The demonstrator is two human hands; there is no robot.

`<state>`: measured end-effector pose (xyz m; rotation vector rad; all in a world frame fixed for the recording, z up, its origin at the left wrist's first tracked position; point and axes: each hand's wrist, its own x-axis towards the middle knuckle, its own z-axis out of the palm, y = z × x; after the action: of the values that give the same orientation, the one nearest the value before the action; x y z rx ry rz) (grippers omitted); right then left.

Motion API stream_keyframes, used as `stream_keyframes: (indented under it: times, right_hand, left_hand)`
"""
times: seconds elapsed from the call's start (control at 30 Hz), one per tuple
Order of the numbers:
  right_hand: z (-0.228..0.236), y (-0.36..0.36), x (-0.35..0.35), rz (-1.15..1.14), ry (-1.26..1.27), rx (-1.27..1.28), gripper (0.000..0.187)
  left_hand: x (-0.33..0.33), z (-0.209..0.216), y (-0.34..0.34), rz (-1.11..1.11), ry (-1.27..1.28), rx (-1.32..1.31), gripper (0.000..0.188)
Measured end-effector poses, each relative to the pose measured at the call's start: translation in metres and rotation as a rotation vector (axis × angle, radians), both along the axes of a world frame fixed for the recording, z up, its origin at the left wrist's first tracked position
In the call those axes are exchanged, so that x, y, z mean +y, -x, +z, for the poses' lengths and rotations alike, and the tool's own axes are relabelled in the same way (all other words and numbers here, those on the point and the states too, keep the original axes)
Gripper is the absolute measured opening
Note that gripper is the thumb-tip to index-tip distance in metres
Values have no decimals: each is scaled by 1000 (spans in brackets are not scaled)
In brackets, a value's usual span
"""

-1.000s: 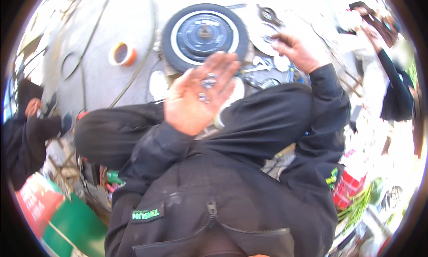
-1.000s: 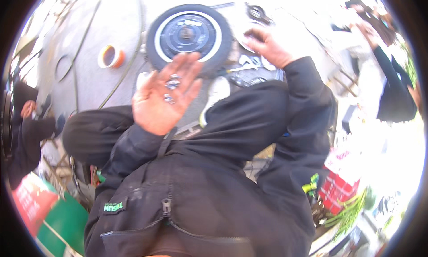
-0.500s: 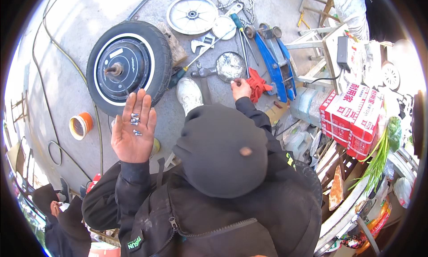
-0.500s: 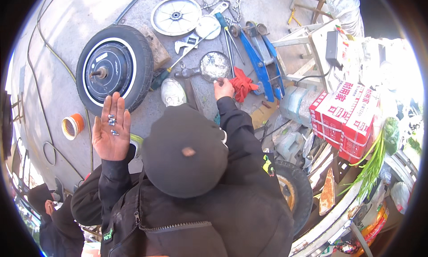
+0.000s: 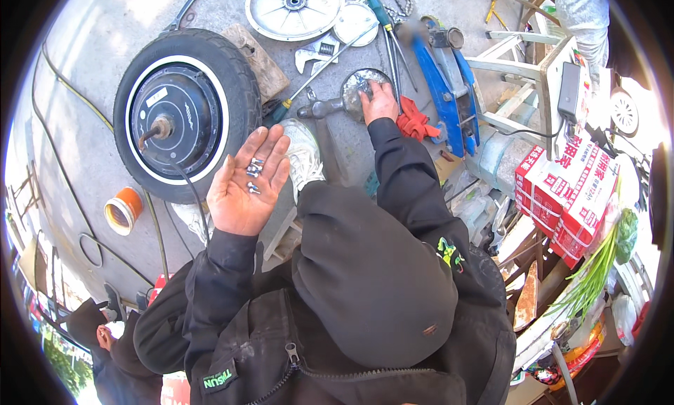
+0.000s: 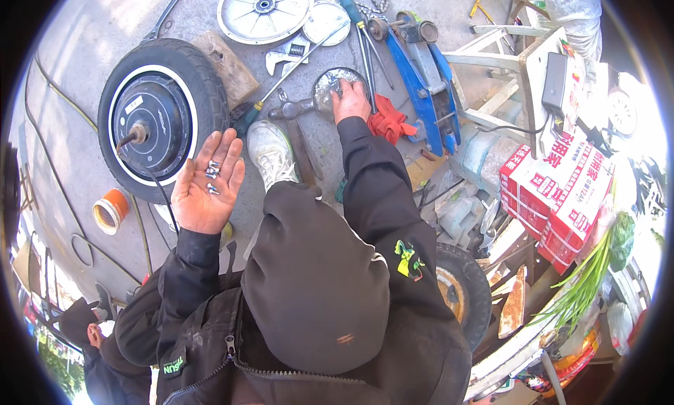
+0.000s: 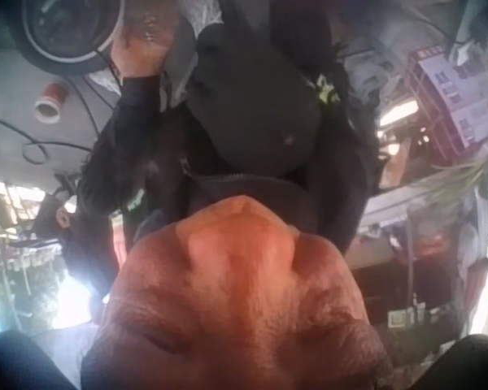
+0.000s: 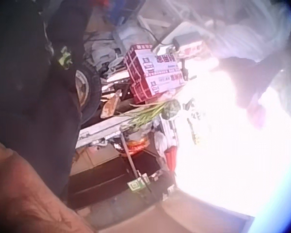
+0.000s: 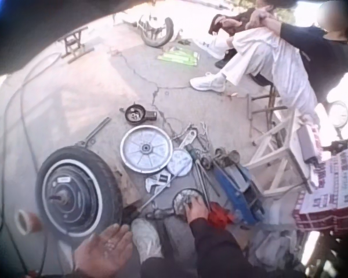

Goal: The person assembles a wheel by placing a hub and cover onto a tire, then secures the components with screws using a power drill. The person handles the tire, hub, cover, and screws throughout the process.

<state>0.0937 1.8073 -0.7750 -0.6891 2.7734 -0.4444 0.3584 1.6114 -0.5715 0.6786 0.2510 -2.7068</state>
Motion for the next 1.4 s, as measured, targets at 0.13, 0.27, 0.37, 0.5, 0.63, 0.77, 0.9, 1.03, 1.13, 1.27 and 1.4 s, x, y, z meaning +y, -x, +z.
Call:
stream_keyframes:
  times: [0.13, 0.27, 0.37, 0.5, 0.63, 0.77, 0.9, 1.03, 1.13, 1.27, 1.4]
  right_hand:
    - [-5, 1, -1, 8, -8, 18, 34]
    - [-10, 4, -1, -9, -88, 5, 27]
    - [-13, 6, -1, -45, -63, -43, 28]
    - [-19, -1, -2, -46, -95, 40, 25]
    - [-32, 6, 0, 33, -186, 47, 23]
    - [-34, 6, 5, 70, -209, 16, 21]
    - [-24, -2, 0, 62, -179, 66, 22]
    - [-27, -2, 15, -22, -59, 104, 22]
    - [-18, 5, 29, -217, 171, -96, 21]
    - [80, 17, -8, -389, 701, -728, 17]
    - [275, -9, -65, -51, 901, -1123, 15]
  left_hand:
    - [-1, -4, 0, 4, -21, 1, 59]
    - [-2, -2, 0, 0, -27, -3, 60]
    - [0, -1, 0, -7, -19, -16, 60]
    - [1, 2, -2, -9, -21, -10, 61]
    - [-1, 2, -7, 7, -42, 23, 61]
    - [-4, 18, -2, -4, -57, 17, 64]
    - [-5, 29, -7, 17, -11, 31, 64]
    - [-5, 39, -10, 15, 12, 50, 64]
    - [-3, 44, -13, 22, 25, 48, 64]
    - [-4, 59, -20, 108, 66, 62, 65]
    - [-5, 93, -25, 193, 79, 165, 67]
